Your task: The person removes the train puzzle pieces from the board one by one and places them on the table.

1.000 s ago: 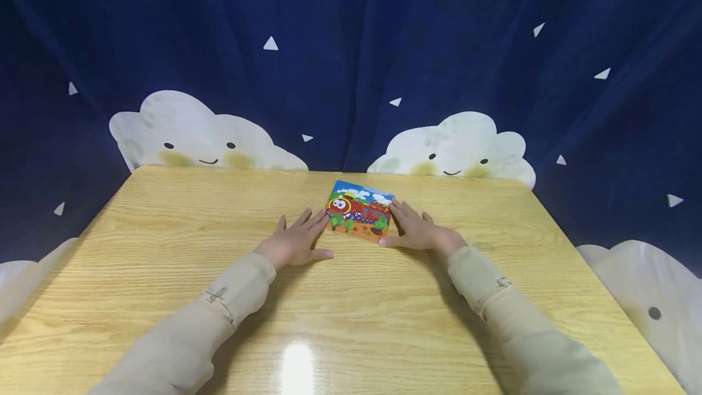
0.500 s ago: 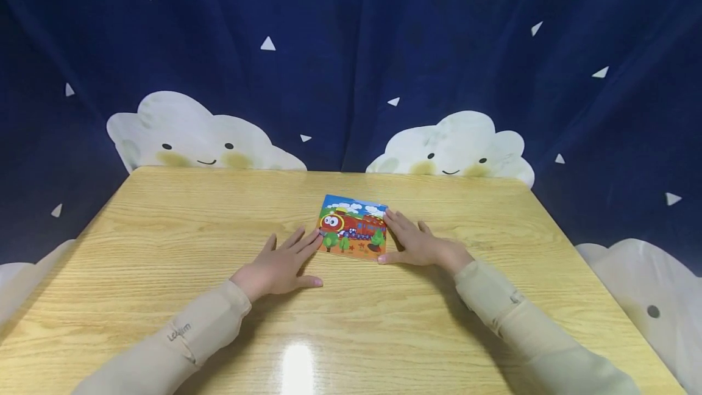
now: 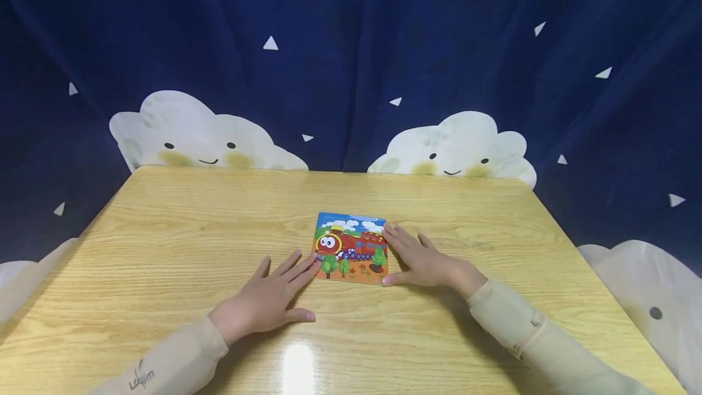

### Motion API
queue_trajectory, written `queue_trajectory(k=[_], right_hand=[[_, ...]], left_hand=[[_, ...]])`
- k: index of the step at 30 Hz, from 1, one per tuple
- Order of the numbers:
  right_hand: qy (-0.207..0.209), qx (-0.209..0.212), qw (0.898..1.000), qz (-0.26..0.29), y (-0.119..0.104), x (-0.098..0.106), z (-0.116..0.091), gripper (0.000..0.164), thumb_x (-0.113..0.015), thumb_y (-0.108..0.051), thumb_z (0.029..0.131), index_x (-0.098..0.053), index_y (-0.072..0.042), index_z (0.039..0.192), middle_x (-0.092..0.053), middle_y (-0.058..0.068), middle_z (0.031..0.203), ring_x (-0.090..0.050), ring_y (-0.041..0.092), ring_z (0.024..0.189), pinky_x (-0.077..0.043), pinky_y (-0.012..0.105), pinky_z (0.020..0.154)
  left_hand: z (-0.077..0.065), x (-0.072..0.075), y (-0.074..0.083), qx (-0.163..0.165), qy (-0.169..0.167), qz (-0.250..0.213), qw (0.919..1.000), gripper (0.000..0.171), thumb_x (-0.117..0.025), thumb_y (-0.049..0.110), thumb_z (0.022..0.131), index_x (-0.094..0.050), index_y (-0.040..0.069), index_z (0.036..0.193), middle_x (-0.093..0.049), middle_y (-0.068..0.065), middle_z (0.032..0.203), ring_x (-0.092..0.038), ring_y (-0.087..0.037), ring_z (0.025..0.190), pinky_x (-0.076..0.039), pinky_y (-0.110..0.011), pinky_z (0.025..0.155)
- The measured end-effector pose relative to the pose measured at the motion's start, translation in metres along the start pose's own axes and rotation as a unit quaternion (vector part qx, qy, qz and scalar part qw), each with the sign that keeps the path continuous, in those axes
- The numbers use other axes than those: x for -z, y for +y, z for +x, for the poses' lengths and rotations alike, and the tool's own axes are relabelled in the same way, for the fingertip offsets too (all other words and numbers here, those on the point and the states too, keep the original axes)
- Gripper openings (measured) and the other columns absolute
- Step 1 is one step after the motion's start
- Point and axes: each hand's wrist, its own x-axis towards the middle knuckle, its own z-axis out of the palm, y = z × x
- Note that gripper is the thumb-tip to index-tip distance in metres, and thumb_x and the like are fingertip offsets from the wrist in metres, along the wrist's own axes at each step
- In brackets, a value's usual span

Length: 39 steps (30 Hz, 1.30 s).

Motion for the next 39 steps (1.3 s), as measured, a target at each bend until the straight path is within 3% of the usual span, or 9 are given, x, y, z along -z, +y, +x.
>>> queue_trajectory(k=[14, 26, 28, 30, 34, 36, 39], right_hand=[[0.006, 0.038, 0.999, 0.004, -0.014, -0.012, -0.026, 0.099, -0.063, -0.053, 0.090, -0.011, 0.000, 0.156, -0.005, 0.017, 0.163, -0.005, 0.038, 0.148, -0.002, 0.068, 0.110], [0.013, 0.057, 0.998, 0.007, -0.023, -0.025, -0.048, 0.100, -0.060, -0.057, 0.090, -0.010, -0.002, 0.157, -0.004, 0.015, 0.163, -0.002, 0.037, 0.148, -0.003, 0.069, 0.109], [0.019, 0.065, 0.998, 0.006, -0.024, -0.028, -0.052, 0.099, -0.060, -0.056, 0.090, -0.011, -0.002, 0.157, -0.005, 0.016, 0.163, -0.004, 0.038, 0.148, -0.003, 0.070, 0.109], [0.024, 0.070, 0.997, 0.001, -0.027, -0.031, -0.055, 0.099, -0.060, -0.056, 0.090, -0.011, -0.001, 0.157, -0.006, 0.016, 0.163, -0.005, 0.039, 0.147, -0.004, 0.071, 0.108], [0.031, 0.068, 0.997, -0.006, -0.031, -0.035, -0.061, 0.100, -0.058, -0.059, 0.089, -0.011, -0.001, 0.157, -0.007, 0.016, 0.163, -0.006, 0.038, 0.148, -0.006, 0.070, 0.109], [0.031, 0.066, 0.997, -0.007, -0.033, -0.037, -0.063, 0.101, -0.057, -0.061, 0.089, -0.011, -0.002, 0.157, -0.006, 0.015, 0.163, -0.006, 0.037, 0.148, -0.005, 0.069, 0.109], [0.032, 0.063, 0.997, -0.010, -0.034, -0.039, -0.064, 0.101, -0.057, -0.062, 0.088, -0.011, -0.003, 0.157, -0.006, 0.014, 0.163, -0.005, 0.035, 0.148, -0.005, 0.068, 0.110]], left_hand=[[-0.031, -0.018, 0.012, -0.035, 0.015, 0.016, 0.9992, 0.092, -0.050, 0.069, 0.086, -0.028, 0.013, 0.156, -0.024, -0.004, 0.161, -0.021, -0.033, 0.146, -0.019, -0.072, 0.104], [-0.052, -0.036, 0.019, -0.080, 0.055, 0.101, 0.9901, 0.091, -0.044, 0.074, 0.085, -0.034, 0.015, 0.154, -0.030, -0.003, 0.159, -0.027, -0.031, 0.144, -0.035, -0.069, 0.097], [-0.056, -0.042, 0.017, -0.095, 0.067, 0.129, 0.9848, 0.091, -0.042, 0.074, 0.086, -0.033, 0.016, 0.154, -0.030, -0.002, 0.159, -0.024, -0.029, 0.146, -0.038, -0.067, 0.096], [-0.059, -0.047, 0.015, -0.111, 0.092, 0.172, 0.9744, 0.092, -0.039, 0.075, 0.087, -0.024, 0.019, 0.157, -0.027, -0.001, 0.160, -0.014, -0.024, 0.148, -0.041, -0.063, 0.094], [-0.063, -0.056, 0.012, -0.141, 0.163, 0.252, 0.9432, 0.098, -0.030, 0.078, 0.088, 0.006, 0.020, 0.157, 0.002, 0.004, 0.164, 0.010, -0.016, 0.148, -0.047, -0.056, 0.090], [-0.064, -0.058, 0.011, -0.149, 0.195, 0.278, 0.9286, 0.100, -0.027, 0.079, 0.087, 0.016, 0.019, 0.155, 0.016, 0.005, 0.161, 0.016, -0.016, 0.147, -0.048, -0.053, 0.087], [-0.065, -0.060, 0.011, -0.154, 0.216, 0.288, 0.9199, 0.099, -0.023, 0.079, 0.088, 0.017, 0.017, 0.155, 0.023, 0.004, 0.160, 0.017, -0.016, 0.147, -0.049, -0.052, 0.086]])
